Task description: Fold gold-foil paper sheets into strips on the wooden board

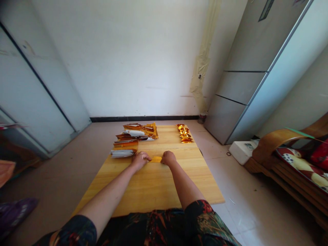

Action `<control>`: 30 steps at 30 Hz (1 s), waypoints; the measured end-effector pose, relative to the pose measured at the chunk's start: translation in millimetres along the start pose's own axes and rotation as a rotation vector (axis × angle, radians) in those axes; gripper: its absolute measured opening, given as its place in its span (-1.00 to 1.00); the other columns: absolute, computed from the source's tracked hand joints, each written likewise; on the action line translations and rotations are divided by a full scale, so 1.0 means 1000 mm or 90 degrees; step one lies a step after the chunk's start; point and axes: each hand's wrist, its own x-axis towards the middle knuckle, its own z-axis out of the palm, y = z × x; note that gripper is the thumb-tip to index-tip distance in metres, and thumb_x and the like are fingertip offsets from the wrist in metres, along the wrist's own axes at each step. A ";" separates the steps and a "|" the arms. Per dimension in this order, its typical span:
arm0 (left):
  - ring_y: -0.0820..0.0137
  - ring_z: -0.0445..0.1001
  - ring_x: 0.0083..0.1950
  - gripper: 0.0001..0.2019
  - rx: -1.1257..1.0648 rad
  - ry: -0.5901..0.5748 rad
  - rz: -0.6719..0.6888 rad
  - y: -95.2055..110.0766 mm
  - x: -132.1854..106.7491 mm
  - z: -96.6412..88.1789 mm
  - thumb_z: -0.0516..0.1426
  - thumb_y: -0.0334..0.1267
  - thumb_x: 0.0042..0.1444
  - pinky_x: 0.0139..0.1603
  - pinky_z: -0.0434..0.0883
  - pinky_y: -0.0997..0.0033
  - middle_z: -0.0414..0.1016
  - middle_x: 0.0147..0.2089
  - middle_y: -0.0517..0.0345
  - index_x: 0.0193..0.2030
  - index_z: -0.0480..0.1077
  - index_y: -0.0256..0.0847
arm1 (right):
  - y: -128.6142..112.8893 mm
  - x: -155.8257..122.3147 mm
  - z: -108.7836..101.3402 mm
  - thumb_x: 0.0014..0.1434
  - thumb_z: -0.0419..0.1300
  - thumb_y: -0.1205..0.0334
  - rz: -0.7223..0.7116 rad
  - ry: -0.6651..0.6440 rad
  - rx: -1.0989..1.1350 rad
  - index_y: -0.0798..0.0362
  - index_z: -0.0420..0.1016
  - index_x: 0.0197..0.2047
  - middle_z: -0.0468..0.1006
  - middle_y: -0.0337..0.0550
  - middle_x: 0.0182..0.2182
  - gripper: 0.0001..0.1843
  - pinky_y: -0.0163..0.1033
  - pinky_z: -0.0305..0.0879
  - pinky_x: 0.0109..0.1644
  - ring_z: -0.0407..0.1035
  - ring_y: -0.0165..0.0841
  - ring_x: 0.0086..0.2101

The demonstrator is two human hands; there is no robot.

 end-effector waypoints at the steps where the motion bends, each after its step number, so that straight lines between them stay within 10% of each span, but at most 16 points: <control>1: 0.39 0.42 -0.03 -0.79 0.000 0.001 0.000 0.000 0.000 0.000 0.16 -0.42 -0.05 0.03 0.31 0.44 0.53 -0.09 0.26 -0.34 0.58 -0.04 | 0.004 0.000 -0.001 -0.15 0.31 0.37 0.000 0.000 0.002 0.04 0.55 -0.43 0.59 -0.23 -0.49 -0.87 -0.46 0.23 -0.46 0.46 -0.41 -0.46; 8: 0.36 0.39 -0.02 -0.77 0.022 0.014 0.003 0.005 -0.004 -0.001 0.14 -0.39 -0.02 0.03 0.29 0.39 0.52 -0.09 0.26 -0.29 0.57 0.01 | 0.017 -0.008 -0.002 -0.06 0.26 0.36 -0.064 0.065 -0.001 0.02 0.56 -0.20 0.57 -0.16 -0.25 -0.72 -0.42 0.26 -0.29 0.45 -0.40 -0.30; 14: 0.34 0.31 0.06 -0.62 0.090 0.011 0.050 0.006 -0.014 0.001 0.09 -0.34 0.04 0.12 0.19 0.32 0.45 0.00 0.27 -0.01 0.46 0.16 | 0.018 -0.019 0.007 0.08 0.21 0.20 -0.351 0.093 -0.090 -0.06 0.52 -0.15 0.47 -0.20 -0.11 -0.77 -0.37 0.21 -0.14 0.35 -0.36 -0.13; 30: 0.29 0.33 0.03 -0.77 0.069 0.081 0.161 0.010 -0.024 0.011 0.12 -0.18 0.10 0.08 0.22 0.27 0.45 -0.06 0.12 -0.13 0.51 -0.09 | 0.016 -0.021 0.019 0.34 -0.11 0.14 -0.413 0.148 -0.271 -0.01 0.48 -0.14 0.47 -0.10 -0.17 -0.66 -0.31 0.22 -0.07 0.28 -0.31 -0.12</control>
